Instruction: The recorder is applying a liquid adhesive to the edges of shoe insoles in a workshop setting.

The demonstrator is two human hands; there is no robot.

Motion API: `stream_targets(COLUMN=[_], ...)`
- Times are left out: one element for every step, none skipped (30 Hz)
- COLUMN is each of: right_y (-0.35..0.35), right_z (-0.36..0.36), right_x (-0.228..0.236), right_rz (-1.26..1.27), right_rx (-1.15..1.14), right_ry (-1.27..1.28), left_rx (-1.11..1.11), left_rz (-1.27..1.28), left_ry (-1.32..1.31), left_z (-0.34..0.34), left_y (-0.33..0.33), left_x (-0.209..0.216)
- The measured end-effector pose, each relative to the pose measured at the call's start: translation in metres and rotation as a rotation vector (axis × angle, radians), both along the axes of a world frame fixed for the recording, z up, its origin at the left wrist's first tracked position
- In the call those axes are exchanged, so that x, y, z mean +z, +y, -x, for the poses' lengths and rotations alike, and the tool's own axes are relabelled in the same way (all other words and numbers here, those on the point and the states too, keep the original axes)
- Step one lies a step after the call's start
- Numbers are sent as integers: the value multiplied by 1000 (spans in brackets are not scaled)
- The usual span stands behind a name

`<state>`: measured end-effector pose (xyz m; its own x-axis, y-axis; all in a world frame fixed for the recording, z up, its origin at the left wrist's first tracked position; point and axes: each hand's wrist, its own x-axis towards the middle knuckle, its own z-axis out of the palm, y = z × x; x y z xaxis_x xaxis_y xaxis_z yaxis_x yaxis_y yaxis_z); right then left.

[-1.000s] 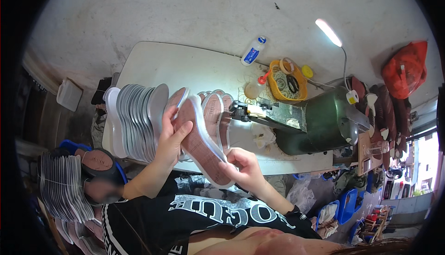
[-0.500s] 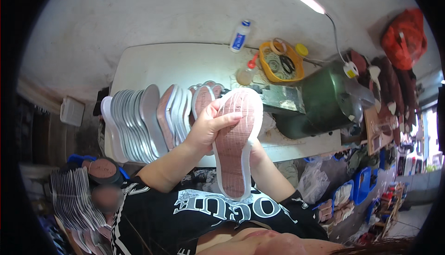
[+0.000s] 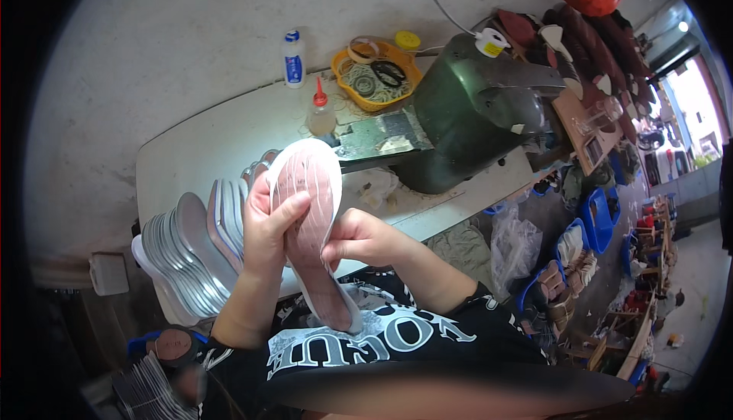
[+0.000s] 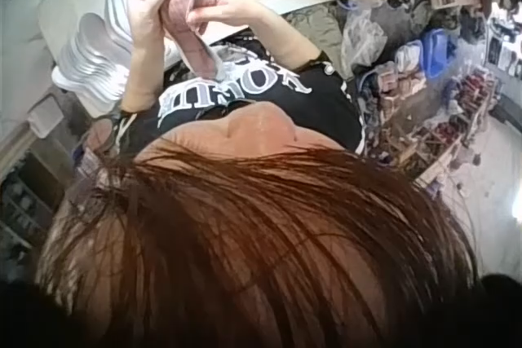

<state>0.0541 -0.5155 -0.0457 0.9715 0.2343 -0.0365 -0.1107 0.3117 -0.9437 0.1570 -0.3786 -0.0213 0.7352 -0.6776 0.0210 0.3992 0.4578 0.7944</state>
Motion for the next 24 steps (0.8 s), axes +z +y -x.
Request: stream_targets(right_y=[0,1,2,5,0,-3,-4,-5,-7,-12,-13,-9,-13,-15,-17,-22,-29,-29,-29,-27,-22,-23,-26,-20], right_z=[0,-2,-3,-8,-11,-13,-14,-19,-23,-31,-35,-39,-38,-36,-31,-29,-28,-27,-23,-17,-14,-7,0,3], right_x=[5,11,15,9,-1,-4,-5,-4,-7,-16,-23,-14,-17,-10,-2,-11,-27,-29,-30,-28,-20,-20,-20,-15], right_rz=[-10,202,413,552,503,444,388,402,478,376,274,38,-67,-141,-218,-220,-265,-313,-319,-326,-332,-277,-302,-283], right_rx=[14,-162,-336,-473,-443,-447,-447,-460,-445,-448,-452,-441,-443,-419,-401,-400,-370,-338,-338,-356,-365,-310,-174,-186], right_ry=[0,-24,-51,-61,-21,6,34,16,-6,-8,-9,185,272,301,334,333,283,239,243,263,278,261,297,337], left_rx=[14,184,355,461,462,417,375,392,428,454,456,406,354,386,386,362,338,327,327,299,282,294,302,286], left_rz=[-10,-72,-135,-195,-202,-224,-245,-251,-357,-462,-469,-457,-441,-456,-458,-438,-418,-403,-410,-370,-329,-350,-355,-363], left_ry=[0,-104,-208,-332,-352,-359,-364,-367,-452,-536,-535,-370,-207,-177,-179,-156,-133,-135,-133,-80,-30,-43,-46,-60], left_z=[-3,-6,-7,-5,-7,-14,-20,-34,-48,-57,-59,-66,-71,-75,-76,-77,-78,-79,-79,-78,-79,-81,-83,-87], left_y=[-3,-7,-12,-17,-19,-18,-17,-18,-17,-18,-20,-23,-25,-26,-29,-32,-35,-36,-38,-41,-40,-41,-44,-47], left_x=[0,-2,-4,-8,-13,-17,-21,-33,-51,-59,-65,-67,-69,-72,-73,-74,-73,-70,-65,-60,-54,-53,-54,-59])
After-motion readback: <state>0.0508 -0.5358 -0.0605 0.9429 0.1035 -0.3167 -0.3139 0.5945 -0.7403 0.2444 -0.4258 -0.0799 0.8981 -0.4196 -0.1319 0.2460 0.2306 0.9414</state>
